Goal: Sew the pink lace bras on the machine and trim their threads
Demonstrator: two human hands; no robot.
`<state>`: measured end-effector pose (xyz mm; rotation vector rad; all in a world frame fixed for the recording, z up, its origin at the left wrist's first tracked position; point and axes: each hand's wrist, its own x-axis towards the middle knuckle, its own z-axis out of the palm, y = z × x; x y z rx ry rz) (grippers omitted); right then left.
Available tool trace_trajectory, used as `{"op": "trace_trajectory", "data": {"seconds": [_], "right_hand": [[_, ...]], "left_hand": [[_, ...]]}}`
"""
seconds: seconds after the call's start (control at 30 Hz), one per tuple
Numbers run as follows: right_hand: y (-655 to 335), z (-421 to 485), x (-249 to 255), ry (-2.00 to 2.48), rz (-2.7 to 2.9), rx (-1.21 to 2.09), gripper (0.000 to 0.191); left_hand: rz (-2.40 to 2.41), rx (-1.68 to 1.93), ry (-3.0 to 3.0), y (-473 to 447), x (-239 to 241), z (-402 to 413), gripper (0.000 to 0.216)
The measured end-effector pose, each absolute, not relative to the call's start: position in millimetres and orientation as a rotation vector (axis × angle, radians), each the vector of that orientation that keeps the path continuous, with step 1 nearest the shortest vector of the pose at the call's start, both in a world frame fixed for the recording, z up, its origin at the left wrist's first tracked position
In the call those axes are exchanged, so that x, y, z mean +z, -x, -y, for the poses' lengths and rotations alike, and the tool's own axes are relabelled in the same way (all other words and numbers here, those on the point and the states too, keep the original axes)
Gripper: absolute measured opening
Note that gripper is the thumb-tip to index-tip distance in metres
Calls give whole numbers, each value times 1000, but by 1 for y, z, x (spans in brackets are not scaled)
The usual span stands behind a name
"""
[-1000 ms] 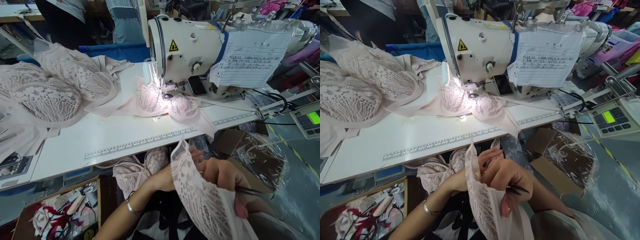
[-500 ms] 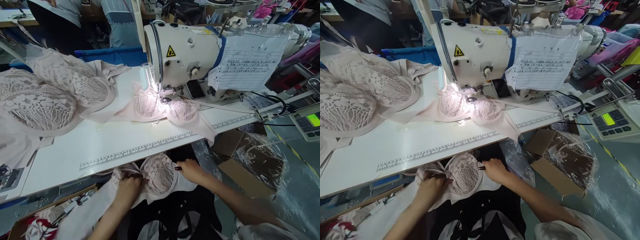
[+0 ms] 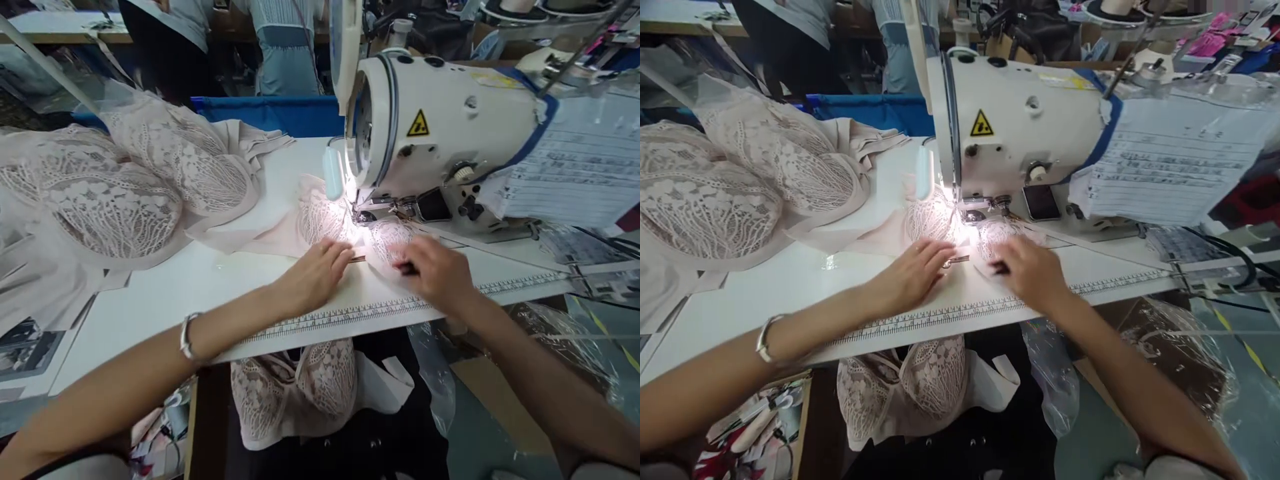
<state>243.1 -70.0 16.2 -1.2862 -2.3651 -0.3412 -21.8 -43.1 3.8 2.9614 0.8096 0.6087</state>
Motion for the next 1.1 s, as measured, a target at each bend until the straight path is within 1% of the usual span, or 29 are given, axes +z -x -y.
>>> {"op": "trace_trajectory", "data": {"seconds": [0.1,0.13,0.2,0.23,0.37,0.43,0.6,0.67,0.9,1.0,1.1], "right_hand": [[-244,7,22,1722,2331,-265,28],[-245,-8,20,1801,2352,-219,28],[-247,-30,13,1840,2399,-127,22],[-249,-36,8,1816,2429,-87,21],[-261,-41,-6,1709,2562,-26,37],[-265,-41,-9,1666,2604,-9,39],[-261,-34,-1,1368,2671,261,49],[-258,-30,3,1300,2709,315,54],[-253,-23,-1,1239,2743,302,72],[-252,-24,-2,1223,2746,317,74],[-251,-24,-2,1216,2742,307,73]], "left_hand": [[-766,267,-2974,12,9,2,26],[-738,172,-2982,10,10,-5,22],[-701,82,-3008,7,11,-10,18],[-700,82,-3027,6,11,-9,19],[-754,199,-3111,4,8,-2,26],[-781,229,-3110,3,5,-1,29],[-872,259,-3091,5,-4,-7,27],[-888,290,-3098,7,-8,-8,28],[-965,274,-3095,11,-11,-10,38],[-978,245,-3095,12,-9,-14,40],[-995,269,-3066,15,-10,-20,38]]}}
